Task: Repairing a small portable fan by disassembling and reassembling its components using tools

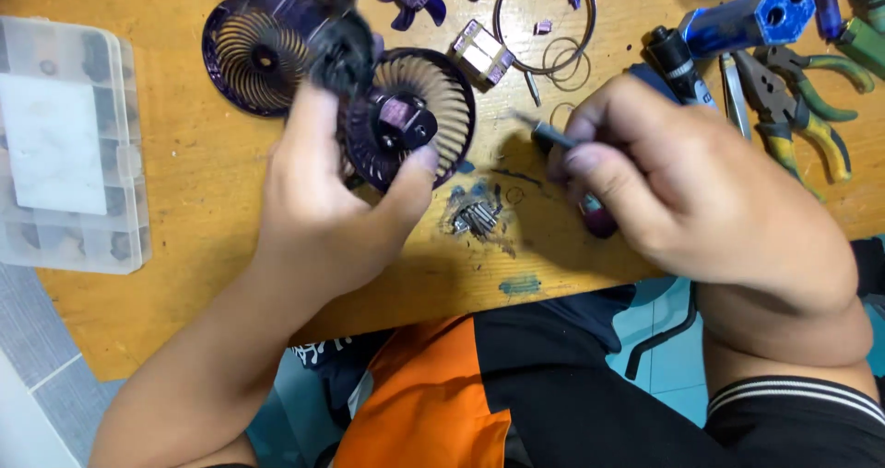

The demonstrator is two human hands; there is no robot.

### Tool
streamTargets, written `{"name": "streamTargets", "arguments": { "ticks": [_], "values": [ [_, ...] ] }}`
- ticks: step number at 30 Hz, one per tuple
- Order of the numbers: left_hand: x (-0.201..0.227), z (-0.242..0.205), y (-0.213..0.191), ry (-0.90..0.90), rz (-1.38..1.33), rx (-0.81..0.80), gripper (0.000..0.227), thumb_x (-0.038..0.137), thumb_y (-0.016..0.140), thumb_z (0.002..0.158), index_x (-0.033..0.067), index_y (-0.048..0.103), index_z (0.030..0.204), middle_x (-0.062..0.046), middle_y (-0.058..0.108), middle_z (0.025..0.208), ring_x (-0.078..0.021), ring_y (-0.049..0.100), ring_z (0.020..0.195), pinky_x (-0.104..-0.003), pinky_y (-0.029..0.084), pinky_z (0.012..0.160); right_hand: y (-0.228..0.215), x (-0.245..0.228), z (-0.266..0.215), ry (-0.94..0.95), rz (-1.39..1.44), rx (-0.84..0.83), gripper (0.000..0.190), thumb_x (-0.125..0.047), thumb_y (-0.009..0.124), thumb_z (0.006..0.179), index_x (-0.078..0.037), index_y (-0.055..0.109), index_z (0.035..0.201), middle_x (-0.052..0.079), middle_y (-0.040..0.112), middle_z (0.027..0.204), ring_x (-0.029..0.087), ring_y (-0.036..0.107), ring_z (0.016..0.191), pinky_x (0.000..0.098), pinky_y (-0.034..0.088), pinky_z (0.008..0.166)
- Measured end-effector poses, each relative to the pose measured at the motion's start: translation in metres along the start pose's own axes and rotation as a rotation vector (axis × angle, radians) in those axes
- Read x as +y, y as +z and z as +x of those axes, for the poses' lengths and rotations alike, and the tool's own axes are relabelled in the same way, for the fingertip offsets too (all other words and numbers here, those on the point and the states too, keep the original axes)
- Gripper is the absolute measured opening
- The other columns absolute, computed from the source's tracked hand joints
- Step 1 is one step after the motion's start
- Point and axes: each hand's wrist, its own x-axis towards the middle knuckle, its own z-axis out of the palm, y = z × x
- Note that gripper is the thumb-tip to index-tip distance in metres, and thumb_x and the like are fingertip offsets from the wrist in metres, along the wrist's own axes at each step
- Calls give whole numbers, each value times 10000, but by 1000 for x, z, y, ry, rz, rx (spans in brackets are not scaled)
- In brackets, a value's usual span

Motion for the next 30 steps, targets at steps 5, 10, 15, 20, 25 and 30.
{"name": "streamTargets", "arguments": {
  "ticks": [5, 10, 15, 20, 25, 30],
  "values": [
    [35, 19, -15, -543, -167, -346, 781, 388, 703, 892, 257, 453, 1619, 6, 805, 1437, -212, 775, 1342, -532, 567, 1136, 30, 17, -10, 189, -257, -213, 157, -329, 605, 1186, -180, 622, 1233, 42, 726, 739, 248, 672, 562, 442, 525, 531],
    [34, 20, -10, -667, 97, -634, 464, 466, 693, 1025, 206, 441, 1314, -30, 715, 1219, -233, 648, 803, -487, 516, 821, 41, 37, -33, 21, -463, 227, 199, -164, 680, 1209, 11, 599, 1259, 210, 685, 1006, 432, 664, 878, 570, 540, 736],
    [20, 18, -5, -586, 145, -605, 769, 473, 689, 1014, 170, 443, 1677, -71, 756, 1428, -250, 781, 882, -530, 570, 966, 54, 39, -37, -27, -580, 376, 225, -128, 774, 1203, 48, 646, 1258, 216, 674, 1143, 422, 683, 917, 558, 581, 694],
    [-2, 11, 2, -479, 162, -529, 894, 473, 706, 1023, 122, 385, 1780, -147, 717, 1565, -284, 841, 952, -569, 547, 1088, 83, 36, -37, -83, -601, 371, 259, -221, 784, 1192, 22, 705, 1231, 180, 749, 1028, 334, 748, 771, 497, 635, 590],
    [-20, -2, 12, -193, 231, -358, 788, 445, 699, 1057, -60, 534, 1639, -279, 687, 1570, -497, 637, 1423, -621, 485, 1168, 81, 35, -24, 92, -953, 381, 383, -441, 729, 1259, -98, 685, 1094, 82, 669, 958, 315, 730, 800, 505, 568, 432],
    [-16, -1, 10, -208, 337, -411, 816, 449, 664, 1074, -95, 507, 1662, -313, 680, 1542, -516, 668, 1362, -660, 523, 1119, 23, 26, 13, -73, -833, 436, 219, -213, 751, 1295, -40, 714, 1166, 153, 684, 1044, 393, 698, 886, 520, 589, 675]
  ]
}}
